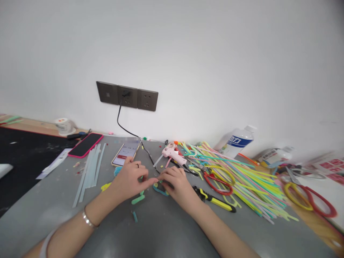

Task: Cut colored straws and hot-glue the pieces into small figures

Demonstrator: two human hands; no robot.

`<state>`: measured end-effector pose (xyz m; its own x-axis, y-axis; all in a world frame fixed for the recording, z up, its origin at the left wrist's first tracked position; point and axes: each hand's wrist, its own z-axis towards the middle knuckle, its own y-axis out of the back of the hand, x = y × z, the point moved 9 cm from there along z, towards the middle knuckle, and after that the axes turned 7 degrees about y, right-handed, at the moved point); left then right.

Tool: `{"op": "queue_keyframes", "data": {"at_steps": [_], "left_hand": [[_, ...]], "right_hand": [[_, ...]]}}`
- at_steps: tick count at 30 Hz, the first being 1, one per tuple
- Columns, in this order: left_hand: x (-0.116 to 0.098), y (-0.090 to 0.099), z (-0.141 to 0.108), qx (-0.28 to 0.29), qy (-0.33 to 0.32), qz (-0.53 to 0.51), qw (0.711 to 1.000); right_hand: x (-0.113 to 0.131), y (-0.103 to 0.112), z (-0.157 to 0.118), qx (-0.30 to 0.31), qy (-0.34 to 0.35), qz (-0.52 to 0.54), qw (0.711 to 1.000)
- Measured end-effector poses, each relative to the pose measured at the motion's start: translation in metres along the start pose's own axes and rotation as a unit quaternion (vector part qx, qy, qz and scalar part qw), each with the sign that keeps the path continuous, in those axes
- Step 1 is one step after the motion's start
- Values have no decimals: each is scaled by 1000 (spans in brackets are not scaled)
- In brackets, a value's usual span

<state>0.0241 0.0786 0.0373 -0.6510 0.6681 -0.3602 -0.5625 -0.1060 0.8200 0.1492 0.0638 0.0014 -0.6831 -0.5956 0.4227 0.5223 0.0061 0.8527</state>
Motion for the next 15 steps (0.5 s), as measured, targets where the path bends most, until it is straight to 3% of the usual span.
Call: {"op": "queue_keyframes", "data": {"at_steps": [8, 12, 15], "left_hand": [[-8, -10, -1, 56, -4, 17, 998], [-7, -10, 0, 60, 4, 15, 998], [-6, -6, 1, 43, 11, 13, 999]], "right_hand": [[-3, -1, -2, 0, 16, -59, 998], [0, 1, -2, -8, 28, -92, 995], [1, 10, -2, -48, 33, -70, 996]]}}
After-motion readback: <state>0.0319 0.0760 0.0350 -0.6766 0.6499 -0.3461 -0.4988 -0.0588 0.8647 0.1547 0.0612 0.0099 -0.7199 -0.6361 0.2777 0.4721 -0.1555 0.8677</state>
